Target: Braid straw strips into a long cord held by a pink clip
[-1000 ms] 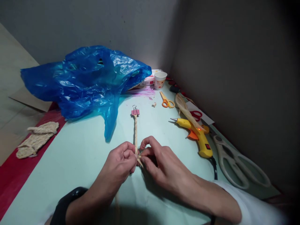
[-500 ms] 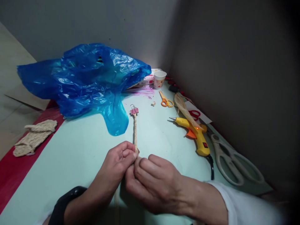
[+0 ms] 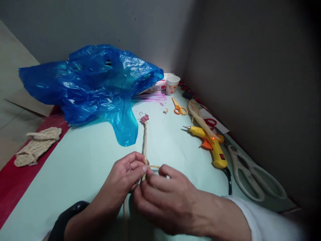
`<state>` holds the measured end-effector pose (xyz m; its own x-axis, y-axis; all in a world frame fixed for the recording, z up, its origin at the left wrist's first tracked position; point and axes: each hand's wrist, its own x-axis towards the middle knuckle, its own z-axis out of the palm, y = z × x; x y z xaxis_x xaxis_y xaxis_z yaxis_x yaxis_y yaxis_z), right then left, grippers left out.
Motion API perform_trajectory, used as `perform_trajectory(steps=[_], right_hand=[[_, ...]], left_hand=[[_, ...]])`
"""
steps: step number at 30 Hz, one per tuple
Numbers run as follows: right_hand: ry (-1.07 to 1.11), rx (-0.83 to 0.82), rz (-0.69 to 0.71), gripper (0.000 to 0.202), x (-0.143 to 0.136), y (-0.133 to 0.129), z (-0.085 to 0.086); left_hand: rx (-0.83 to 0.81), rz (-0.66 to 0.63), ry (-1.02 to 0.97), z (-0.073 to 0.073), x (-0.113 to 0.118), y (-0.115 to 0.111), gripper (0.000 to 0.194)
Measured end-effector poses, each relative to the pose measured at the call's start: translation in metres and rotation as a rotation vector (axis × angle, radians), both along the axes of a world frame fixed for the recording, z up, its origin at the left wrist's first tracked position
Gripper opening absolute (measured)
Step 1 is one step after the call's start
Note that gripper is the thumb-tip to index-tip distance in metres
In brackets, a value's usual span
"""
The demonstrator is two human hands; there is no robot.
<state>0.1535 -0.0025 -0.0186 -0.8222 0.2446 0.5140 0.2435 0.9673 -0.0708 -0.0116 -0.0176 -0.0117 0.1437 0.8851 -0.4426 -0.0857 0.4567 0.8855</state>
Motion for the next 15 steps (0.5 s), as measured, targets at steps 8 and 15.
perform_trajectory(steps=[8, 15], right_hand=[[-0.038, -1.044, -0.274, 0.017, 0.013, 0.024, 0.022], [-0.053, -1.112, -0.247, 0.02, 0.013, 0.026, 0.019]], left_hand=[[0.003, -0.005, 0.019, 0.001, -0.002, 0.001, 0.023], [0.01, -0.064, 0.11, -0.008, -0.004, 0.0, 0.021]])
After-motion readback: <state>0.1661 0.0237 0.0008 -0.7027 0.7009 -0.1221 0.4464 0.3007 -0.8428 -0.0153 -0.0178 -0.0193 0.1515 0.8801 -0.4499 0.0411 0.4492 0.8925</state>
